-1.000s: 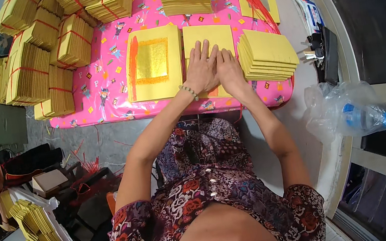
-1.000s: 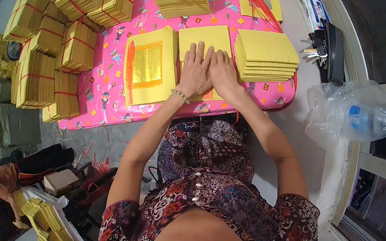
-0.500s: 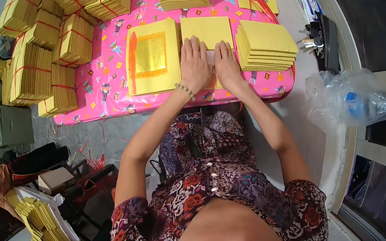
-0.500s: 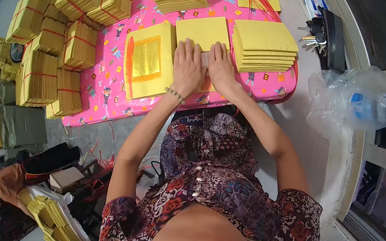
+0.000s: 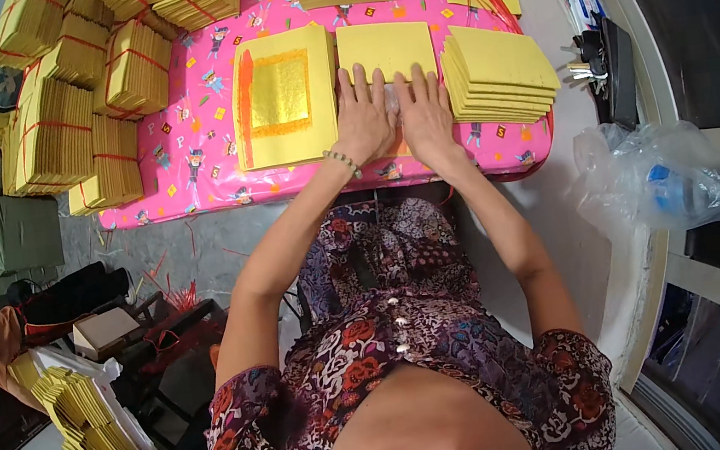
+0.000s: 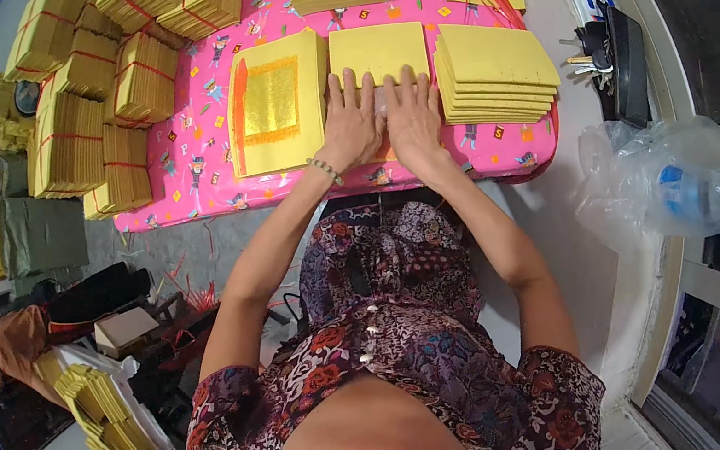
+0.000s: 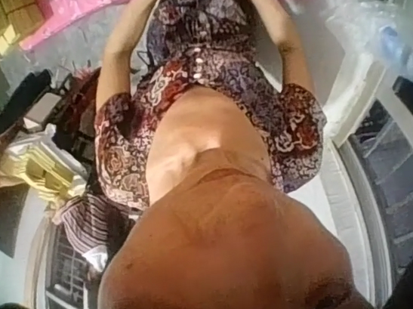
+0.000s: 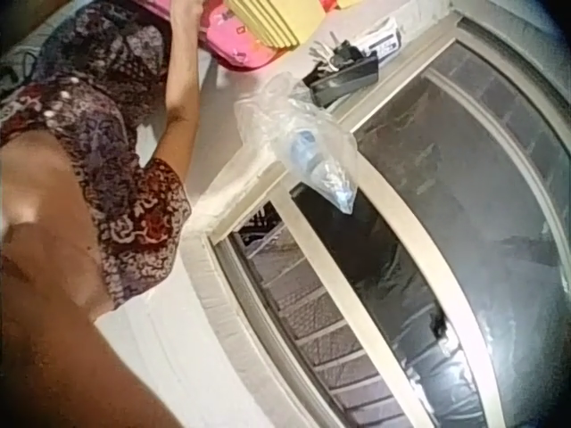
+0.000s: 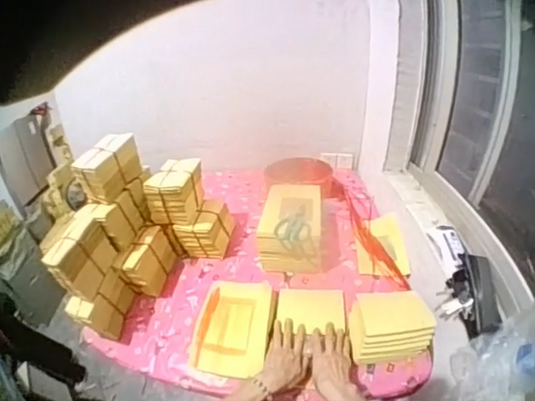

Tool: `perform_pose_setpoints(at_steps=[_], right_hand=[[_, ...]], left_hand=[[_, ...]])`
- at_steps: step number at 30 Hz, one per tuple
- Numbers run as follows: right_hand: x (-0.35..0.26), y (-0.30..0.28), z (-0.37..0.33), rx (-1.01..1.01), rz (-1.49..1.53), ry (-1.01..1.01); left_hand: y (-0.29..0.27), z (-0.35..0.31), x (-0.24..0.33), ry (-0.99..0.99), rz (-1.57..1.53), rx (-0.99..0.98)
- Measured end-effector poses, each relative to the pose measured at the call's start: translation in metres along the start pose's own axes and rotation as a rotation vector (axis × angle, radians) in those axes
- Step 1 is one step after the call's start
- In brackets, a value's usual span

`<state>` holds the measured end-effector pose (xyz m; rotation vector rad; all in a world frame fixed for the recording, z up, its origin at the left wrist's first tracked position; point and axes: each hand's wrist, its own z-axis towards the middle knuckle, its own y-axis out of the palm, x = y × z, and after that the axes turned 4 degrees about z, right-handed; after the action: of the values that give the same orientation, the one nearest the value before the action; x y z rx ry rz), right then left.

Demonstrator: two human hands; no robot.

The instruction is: Folding and stacking sheets of yellow joss paper with foil centers.

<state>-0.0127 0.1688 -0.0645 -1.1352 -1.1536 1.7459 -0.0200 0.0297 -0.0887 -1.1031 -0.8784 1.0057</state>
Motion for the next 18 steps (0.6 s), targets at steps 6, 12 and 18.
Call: perform_pose_setpoints(at_steps=[6, 12, 18], right_hand=[[0.008, 0.007, -0.001, 0.052, -0.024, -0.070], [0.008, -0.010, 0.012, -0.043, 0.004, -0.092], [0.014, -0.015, 0.009, 0.059, 0.060, -0.116]], left_hand=[[-0.001, 0.001, 0.001, 0.042, 0.053, -0.016], [-0.008, 0.008, -0.003, -0.020, -0.044, -0.029], [-0.045, 0.041, -0.004, 0.082, 0.035, -0.145]])
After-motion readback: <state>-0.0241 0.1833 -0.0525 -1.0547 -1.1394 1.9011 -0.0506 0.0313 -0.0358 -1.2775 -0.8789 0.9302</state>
